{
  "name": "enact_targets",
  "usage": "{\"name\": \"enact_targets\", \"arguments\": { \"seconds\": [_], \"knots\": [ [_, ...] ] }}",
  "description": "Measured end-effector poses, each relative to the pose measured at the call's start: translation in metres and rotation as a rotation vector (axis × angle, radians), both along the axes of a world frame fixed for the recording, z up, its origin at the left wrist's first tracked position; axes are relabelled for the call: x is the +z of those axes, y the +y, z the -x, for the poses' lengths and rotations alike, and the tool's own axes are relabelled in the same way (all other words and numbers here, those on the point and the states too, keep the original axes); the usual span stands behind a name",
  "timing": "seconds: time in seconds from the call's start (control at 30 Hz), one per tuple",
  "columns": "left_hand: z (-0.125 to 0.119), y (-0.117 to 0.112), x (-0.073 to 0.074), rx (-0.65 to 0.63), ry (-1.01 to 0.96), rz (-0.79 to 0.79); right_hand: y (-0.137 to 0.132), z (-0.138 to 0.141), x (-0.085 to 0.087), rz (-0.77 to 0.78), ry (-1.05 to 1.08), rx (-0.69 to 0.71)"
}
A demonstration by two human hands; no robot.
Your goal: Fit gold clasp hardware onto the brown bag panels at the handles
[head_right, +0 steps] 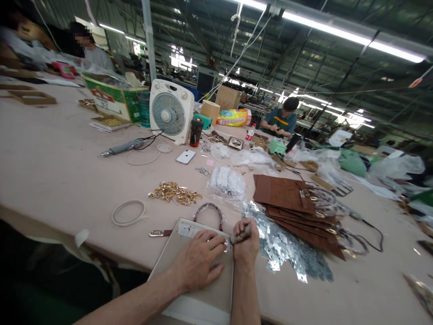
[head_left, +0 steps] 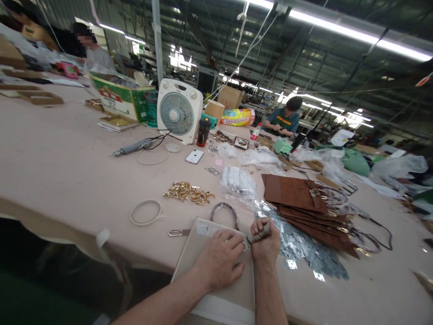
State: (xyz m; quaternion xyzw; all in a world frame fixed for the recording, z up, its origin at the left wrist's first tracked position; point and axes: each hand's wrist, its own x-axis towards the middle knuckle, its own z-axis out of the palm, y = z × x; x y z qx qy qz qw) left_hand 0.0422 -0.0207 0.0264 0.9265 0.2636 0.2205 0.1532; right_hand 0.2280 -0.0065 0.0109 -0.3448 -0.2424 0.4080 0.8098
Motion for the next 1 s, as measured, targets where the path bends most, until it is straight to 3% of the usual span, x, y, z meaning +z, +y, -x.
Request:
{"name": "enact_targets", "arguments": {
  "seconds": [0.17, 0.33, 0.6, 0.8, 1.0],
  "knots": [
    [0.0, 0.001, -0.001, -0.002, 0.011, -0.016, 0.0, 0.0, 0.006, -0.078, 0.068, -0.006],
    [-0.002, 0.001, -0.003, 0.007, 0.006, -0.031, 0.006, 0.005, 0.011, -0.02, 0.096, -0.058],
    [-0.004, 0.002, -0.006, 0.01, 0.006, -0.036, 0.012, 0.004, 0.008, 0.034, 0.079, 0.028],
    [-0.002, 0.004, -0.004, 0.005, 0.013, -0.027, 0.008, 0.009, 0.005, 0.002, -0.042, 0.094],
    [-0.001, 0.004, -0.004, 0.021, 0.007, 0.028, -0.006, 0.022, -0.001, -0.064, -0.373, 0.086]
  ]
}}
